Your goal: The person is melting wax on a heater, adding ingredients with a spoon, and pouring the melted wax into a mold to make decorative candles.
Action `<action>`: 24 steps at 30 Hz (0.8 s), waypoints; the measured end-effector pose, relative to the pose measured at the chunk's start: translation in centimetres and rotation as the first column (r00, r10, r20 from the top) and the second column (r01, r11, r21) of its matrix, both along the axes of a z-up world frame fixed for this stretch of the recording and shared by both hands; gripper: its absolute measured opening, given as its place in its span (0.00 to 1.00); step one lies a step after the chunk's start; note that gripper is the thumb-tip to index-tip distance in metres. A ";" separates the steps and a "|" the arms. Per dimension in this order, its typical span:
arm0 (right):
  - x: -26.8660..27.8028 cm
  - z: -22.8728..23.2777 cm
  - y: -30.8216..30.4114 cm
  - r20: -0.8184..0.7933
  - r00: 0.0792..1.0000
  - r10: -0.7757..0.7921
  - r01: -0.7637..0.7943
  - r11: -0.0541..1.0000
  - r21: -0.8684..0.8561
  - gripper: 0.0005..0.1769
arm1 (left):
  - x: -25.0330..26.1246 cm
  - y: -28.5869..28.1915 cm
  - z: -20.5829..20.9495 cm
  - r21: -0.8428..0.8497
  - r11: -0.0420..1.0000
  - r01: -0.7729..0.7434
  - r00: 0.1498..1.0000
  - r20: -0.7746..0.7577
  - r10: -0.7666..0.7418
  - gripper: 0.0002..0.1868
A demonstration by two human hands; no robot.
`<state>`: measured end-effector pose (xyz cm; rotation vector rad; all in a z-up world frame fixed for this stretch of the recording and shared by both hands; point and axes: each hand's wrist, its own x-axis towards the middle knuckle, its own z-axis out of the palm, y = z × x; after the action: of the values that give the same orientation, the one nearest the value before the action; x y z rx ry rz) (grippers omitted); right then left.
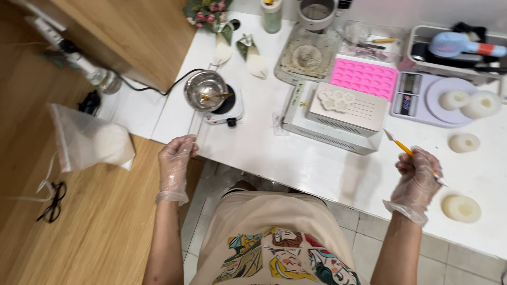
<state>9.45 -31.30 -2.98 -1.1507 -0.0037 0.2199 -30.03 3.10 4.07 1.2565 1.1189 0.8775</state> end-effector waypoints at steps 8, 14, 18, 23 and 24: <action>2.1 -3.2 -2.3 0.111 0.994 -0.022 0.033 0.995 -0.094 0.02 | 0.1 -0.5 -0.3 -0.002 1.000 -0.025 0.999 -0.025 0.025 0.08; 3.9 -10.4 -4.5 0.367 0.929 0.056 0.115 0.896 -0.429 0.13 | -0.4 -0.2 -0.6 -0.006 1.000 0.006 1.000 -0.018 -0.006 0.07; 3.0 -16.5 -4.4 0.246 0.926 0.286 0.055 0.542 -0.838 0.34 | -1.0 -0.1 -0.9 -0.013 1.000 -0.020 1.000 -0.016 0.020 0.07; -1.3 -9.0 0.3 -0.002 0.928 0.371 -0.073 0.175 -0.982 0.52 | -1.2 -0.4 -0.6 -0.020 0.999 -0.048 0.999 -0.006 0.048 0.07; -2.7 -5.9 1.8 -0.125 0.936 0.328 -0.151 0.054 -0.987 0.57 | -1.1 -0.5 -0.5 -0.020 0.998 -0.056 0.998 -0.007 0.055 0.07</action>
<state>6.77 -29.53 -8.87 -2.6389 -0.2132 0.4916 -31.16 2.59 3.61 1.2178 1.1701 0.9020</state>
